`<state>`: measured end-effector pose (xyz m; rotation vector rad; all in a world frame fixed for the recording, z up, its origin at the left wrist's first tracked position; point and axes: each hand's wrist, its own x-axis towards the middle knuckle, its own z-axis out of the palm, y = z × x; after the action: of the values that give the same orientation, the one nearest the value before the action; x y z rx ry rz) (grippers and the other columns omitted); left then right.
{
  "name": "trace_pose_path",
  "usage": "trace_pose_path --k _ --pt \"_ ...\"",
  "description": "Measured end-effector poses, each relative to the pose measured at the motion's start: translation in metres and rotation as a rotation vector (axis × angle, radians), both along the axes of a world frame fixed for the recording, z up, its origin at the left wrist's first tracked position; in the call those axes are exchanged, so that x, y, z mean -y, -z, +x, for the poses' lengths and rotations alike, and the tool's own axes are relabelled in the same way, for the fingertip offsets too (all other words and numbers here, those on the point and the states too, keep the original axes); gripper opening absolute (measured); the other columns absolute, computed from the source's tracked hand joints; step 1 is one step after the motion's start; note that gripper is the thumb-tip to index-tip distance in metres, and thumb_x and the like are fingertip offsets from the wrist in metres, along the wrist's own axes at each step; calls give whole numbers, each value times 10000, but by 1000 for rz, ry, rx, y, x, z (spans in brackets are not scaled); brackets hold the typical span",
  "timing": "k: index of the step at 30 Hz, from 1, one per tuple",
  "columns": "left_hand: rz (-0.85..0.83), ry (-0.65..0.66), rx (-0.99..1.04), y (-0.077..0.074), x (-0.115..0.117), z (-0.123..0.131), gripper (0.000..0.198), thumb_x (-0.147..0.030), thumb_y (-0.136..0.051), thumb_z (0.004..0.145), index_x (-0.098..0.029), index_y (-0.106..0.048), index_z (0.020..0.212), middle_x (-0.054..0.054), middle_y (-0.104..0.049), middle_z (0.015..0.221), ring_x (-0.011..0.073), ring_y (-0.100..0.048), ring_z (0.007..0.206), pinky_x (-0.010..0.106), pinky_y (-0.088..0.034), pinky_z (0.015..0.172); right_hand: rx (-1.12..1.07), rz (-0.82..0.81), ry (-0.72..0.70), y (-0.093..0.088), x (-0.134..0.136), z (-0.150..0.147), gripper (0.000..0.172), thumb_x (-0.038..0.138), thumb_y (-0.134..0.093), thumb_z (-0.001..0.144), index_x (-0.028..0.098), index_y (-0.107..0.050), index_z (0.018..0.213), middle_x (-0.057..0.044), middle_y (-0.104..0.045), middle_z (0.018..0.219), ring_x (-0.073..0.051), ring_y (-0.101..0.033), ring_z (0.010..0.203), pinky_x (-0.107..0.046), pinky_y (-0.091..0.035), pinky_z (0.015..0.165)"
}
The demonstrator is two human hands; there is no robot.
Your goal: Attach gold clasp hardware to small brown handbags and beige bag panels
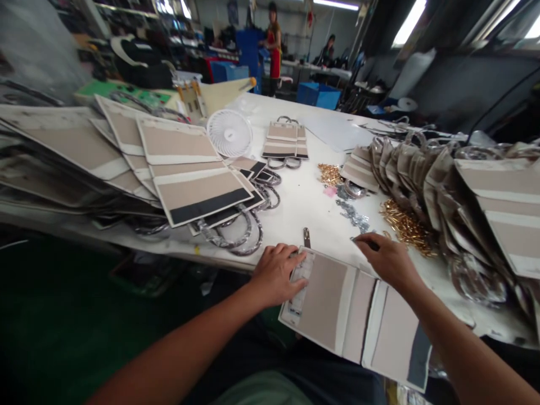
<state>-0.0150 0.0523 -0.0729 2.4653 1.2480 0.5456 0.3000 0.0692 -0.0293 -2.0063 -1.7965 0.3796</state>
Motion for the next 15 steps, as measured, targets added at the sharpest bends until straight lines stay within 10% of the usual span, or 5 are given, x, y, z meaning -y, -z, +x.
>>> trace_pose_path --k 6,15 --pt "-18 -25 5 -1 1 0 660 -571 -715 862 -278 -573 1436 61 -622 1411 291 -516 1278 491 -415 1060 -278 -351 -265 -5 10 -103 310 475 -595 898 221 -765 945 -8 -734 749 -205 -652 680 -308 -477 660" --pt "-46 -43 37 -4 -2 2 579 -521 -728 857 -303 -620 1382 35 -664 1356 290 -535 1251 462 -438 1040 -200 -321 -269 6 5 -103 255 432 -592 864 243 -762 879 -12 -777 850 -248 -699 828 -333 -492 787"
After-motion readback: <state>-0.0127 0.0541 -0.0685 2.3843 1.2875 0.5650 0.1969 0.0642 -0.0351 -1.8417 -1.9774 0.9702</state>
